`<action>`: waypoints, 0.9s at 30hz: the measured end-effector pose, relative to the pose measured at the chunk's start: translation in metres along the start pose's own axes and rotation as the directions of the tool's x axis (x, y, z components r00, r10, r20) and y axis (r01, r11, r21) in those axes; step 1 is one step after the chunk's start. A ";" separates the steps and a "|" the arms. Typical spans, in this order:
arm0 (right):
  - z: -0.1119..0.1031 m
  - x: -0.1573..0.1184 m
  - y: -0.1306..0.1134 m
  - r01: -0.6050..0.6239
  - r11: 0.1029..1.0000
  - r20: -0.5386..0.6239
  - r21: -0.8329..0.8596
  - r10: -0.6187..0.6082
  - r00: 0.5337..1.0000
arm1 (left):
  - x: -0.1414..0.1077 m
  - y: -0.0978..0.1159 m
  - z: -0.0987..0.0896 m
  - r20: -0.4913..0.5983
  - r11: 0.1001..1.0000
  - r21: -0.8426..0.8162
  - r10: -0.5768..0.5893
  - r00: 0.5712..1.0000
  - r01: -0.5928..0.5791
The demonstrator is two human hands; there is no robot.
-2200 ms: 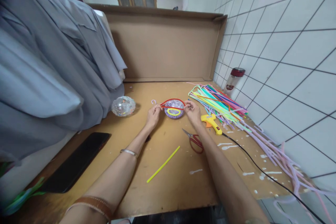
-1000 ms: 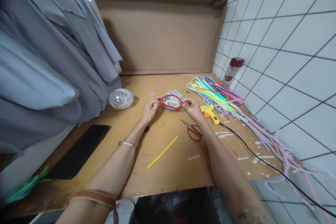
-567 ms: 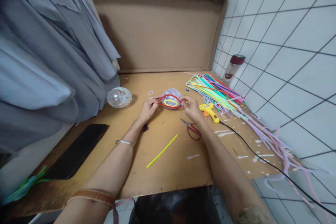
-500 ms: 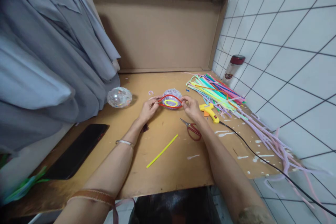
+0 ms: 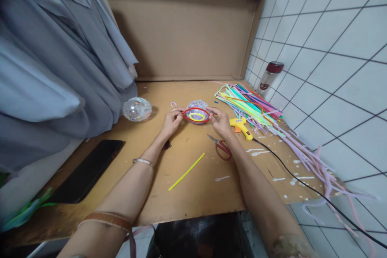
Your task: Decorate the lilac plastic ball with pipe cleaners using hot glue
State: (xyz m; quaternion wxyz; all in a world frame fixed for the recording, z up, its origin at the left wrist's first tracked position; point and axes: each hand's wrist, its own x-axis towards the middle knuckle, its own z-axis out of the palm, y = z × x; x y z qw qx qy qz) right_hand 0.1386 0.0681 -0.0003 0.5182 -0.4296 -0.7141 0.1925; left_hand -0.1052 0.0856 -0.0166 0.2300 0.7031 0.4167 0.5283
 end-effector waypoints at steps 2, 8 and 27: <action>0.001 0.000 0.000 0.009 1.000 -0.002 0.008 -0.009 1.000 | 0.001 0.000 0.001 -0.014 0.999 -0.014 -0.030 0.999 0.029; 0.004 0.000 -0.005 0.041 0.999 -0.012 0.023 -0.041 0.999 | 0.002 -0.001 0.001 -0.019 0.997 -0.023 -0.077 0.997 0.076; 0.002 0.001 -0.004 -0.020 0.997 0.008 0.076 0.020 1.000 | 0.003 -0.003 0.004 -0.016 0.984 -0.079 -0.162 0.987 0.160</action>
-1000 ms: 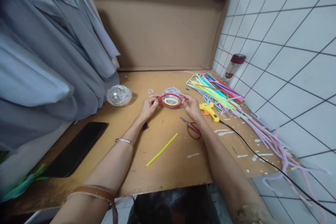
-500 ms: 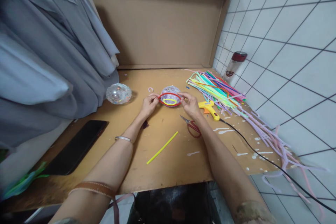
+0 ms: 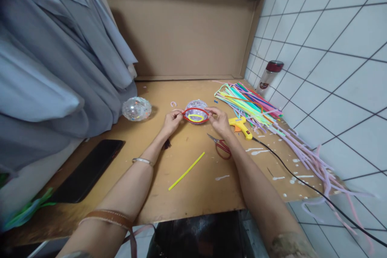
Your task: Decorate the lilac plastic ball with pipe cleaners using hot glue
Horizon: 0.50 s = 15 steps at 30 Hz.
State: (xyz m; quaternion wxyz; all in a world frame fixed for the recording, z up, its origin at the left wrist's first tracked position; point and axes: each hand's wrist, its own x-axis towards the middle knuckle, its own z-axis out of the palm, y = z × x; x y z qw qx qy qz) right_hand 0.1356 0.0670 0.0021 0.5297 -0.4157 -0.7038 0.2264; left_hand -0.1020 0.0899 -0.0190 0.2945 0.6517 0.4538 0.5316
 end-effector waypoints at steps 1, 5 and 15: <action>0.000 0.000 0.000 0.001 1.000 -0.001 0.001 -0.001 1.000 | 0.000 0.000 0.000 -0.001 1.000 0.003 0.007 1.000 -0.007; 0.000 -0.001 -0.001 0.005 1.000 -0.009 0.000 -0.005 1.000 | 0.000 0.000 0.000 0.002 0.999 0.022 0.029 1.000 -0.029; -0.001 -0.001 0.000 0.009 1.000 0.003 -0.018 -0.009 1.000 | 0.000 0.000 0.000 0.012 0.998 0.058 0.033 0.999 -0.034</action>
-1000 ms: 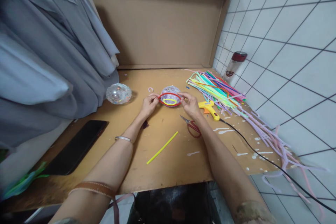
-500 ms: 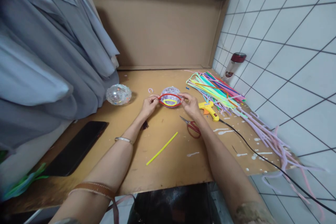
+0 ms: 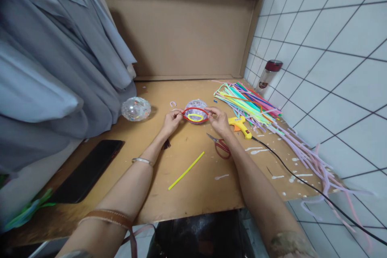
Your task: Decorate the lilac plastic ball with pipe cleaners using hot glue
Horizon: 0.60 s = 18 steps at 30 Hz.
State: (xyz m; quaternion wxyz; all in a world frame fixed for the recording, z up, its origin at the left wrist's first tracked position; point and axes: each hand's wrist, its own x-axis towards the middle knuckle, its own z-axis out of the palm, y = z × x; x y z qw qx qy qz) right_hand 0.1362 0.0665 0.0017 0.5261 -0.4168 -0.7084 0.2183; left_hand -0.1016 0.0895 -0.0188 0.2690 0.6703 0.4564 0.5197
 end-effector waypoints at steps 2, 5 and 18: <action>0.000 0.000 0.001 0.002 1.000 -0.004 -0.010 -0.003 1.000 | 0.000 0.000 0.000 0.006 1.000 0.015 0.005 1.000 -0.005; 0.001 0.000 0.001 0.005 1.000 -0.015 -0.017 -0.006 1.000 | -0.001 0.001 -0.001 0.021 0.998 0.047 0.034 0.999 -0.035; 0.001 -0.001 0.002 0.043 0.998 -0.015 -0.047 -0.043 0.999 | -0.005 0.005 -0.007 0.087 0.973 0.145 0.168 0.982 -0.179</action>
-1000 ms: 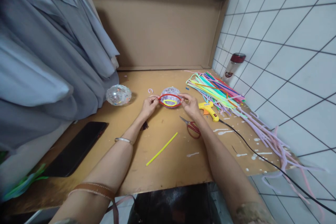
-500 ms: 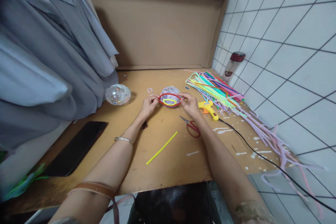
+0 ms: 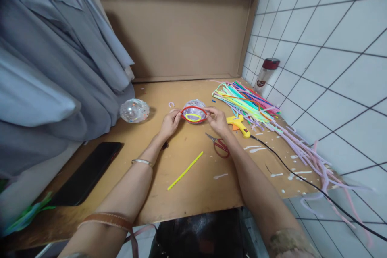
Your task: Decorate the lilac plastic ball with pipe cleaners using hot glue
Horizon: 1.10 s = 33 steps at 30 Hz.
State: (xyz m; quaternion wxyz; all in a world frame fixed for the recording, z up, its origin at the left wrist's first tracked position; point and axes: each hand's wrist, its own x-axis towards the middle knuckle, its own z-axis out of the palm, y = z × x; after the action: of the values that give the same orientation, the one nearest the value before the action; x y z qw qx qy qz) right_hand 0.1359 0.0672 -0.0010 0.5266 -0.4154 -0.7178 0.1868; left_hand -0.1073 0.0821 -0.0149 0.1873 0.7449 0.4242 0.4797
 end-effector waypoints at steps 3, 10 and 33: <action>0.000 0.000 0.000 0.001 1.000 -0.001 -0.013 -0.001 1.000 | 0.000 -0.002 0.000 0.014 1.000 0.027 -0.004 1.000 0.004; -0.001 0.000 -0.003 0.027 0.999 -0.003 -0.028 -0.027 1.000 | 0.000 -0.010 0.003 0.049 0.994 0.074 -0.082 0.995 0.078; 0.003 0.006 0.016 -0.107 0.993 0.003 0.043 0.107 0.994 | 0.001 -0.006 0.001 0.088 0.998 0.055 -0.036 0.996 0.031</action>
State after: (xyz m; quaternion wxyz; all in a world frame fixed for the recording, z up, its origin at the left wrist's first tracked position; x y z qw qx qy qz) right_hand 0.1385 0.0819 -0.0094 0.5245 -0.4417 -0.6904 0.2304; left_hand -0.1092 0.0865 -0.0193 0.1939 0.7630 0.4406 0.4315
